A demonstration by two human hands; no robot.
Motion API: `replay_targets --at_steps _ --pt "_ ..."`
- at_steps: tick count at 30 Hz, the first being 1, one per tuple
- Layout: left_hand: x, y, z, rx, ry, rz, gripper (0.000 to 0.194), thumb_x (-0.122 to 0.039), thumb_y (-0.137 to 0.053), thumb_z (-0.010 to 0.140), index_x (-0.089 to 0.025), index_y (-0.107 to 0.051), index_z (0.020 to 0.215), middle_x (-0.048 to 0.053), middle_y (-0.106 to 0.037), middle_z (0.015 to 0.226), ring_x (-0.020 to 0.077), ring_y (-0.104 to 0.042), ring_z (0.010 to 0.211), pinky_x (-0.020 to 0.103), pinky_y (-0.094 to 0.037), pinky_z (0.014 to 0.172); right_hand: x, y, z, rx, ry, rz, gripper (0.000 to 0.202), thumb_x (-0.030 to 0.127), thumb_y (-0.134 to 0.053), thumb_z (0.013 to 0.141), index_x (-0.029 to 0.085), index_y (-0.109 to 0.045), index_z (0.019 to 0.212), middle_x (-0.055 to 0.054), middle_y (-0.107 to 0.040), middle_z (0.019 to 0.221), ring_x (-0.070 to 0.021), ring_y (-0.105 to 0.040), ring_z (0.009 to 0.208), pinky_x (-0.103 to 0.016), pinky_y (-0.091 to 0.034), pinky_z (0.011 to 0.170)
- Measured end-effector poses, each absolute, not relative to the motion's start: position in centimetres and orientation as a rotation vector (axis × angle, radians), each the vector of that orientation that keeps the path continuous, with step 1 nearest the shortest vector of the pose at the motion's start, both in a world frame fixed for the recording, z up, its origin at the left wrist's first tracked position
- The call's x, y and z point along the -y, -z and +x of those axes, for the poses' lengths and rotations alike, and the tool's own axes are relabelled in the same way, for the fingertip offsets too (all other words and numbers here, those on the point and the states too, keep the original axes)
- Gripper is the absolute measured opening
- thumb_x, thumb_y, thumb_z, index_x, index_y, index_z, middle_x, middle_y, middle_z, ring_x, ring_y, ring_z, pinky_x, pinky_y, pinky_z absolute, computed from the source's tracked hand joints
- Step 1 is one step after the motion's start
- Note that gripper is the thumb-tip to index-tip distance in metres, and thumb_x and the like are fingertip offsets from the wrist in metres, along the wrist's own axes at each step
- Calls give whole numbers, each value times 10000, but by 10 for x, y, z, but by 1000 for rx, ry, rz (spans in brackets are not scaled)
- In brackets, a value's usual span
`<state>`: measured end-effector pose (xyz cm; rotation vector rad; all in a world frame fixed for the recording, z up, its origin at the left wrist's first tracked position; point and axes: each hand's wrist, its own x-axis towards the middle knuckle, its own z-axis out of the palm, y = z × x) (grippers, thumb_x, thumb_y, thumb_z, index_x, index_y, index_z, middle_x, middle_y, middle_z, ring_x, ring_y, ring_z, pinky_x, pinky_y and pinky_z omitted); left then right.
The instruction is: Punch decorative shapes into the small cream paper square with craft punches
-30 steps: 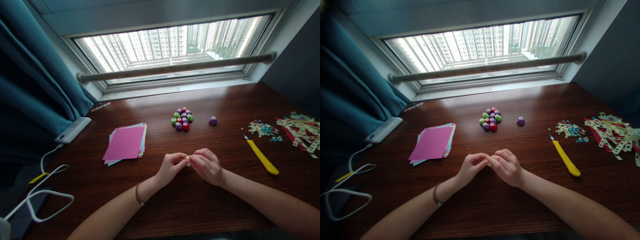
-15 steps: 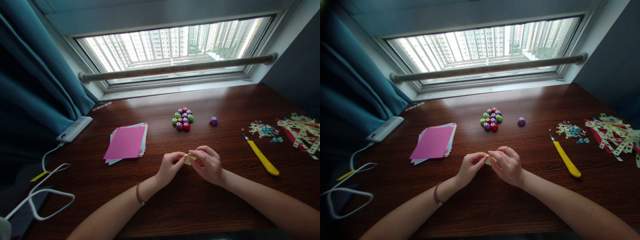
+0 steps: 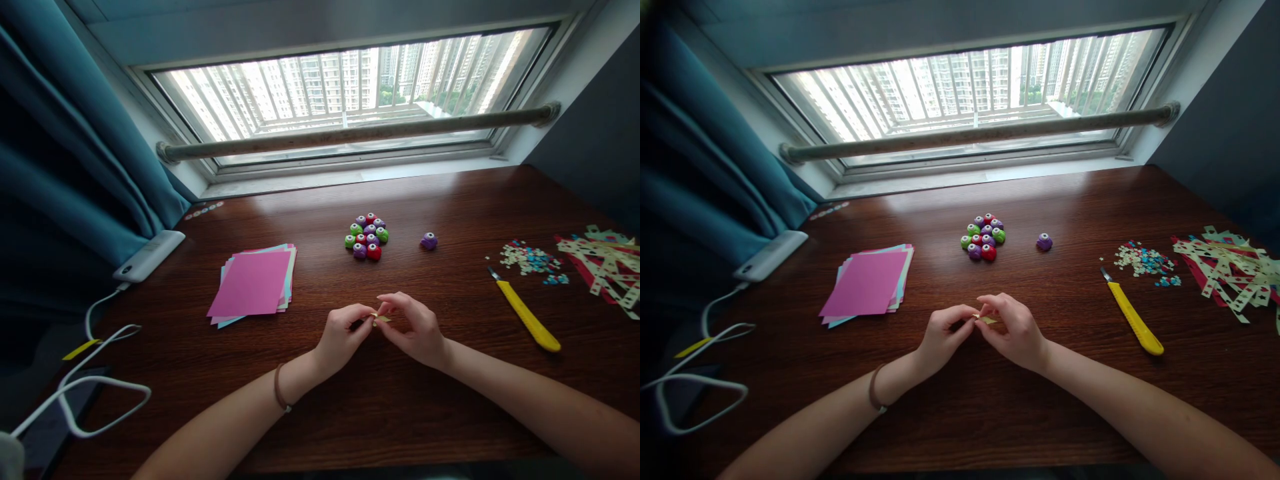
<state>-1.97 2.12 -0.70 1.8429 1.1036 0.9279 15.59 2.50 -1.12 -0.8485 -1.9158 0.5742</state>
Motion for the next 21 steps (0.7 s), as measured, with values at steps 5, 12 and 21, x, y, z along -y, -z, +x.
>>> replay_targets --at_steps 5,12,21 --pt "-18 8 -20 -1066 -911 2006 133 -192 -491 839 -169 -618 871 54 -651 827 153 -596 757 263 -464 715 -23 11 156 1897 -581 -883 452 118 -566 776 254 -421 1183 -2 -596 804 -130 -573 713 -271 -501 690" --pt "-19 10 -18 -1098 -961 2038 114 -172 -489 837 -167 -602 838 50 -627 790 151 -569 739 274 -453 700 -25 11 156 1937 -473 -787 488 89 -558 769 227 -411 1213 -12 -599 815 -129 -582 732 -270 -505 706" --pt "-19 11 -19 -1108 -1027 2033 62 -148 -518 822 -157 -579 828 34 -589 762 136 -531 722 260 -430 679 -24 11 156 1906 -450 -780 519 66 -562 760 209 -415 1237 -7 -611 825 -119 -595 753 -251 -506 737"
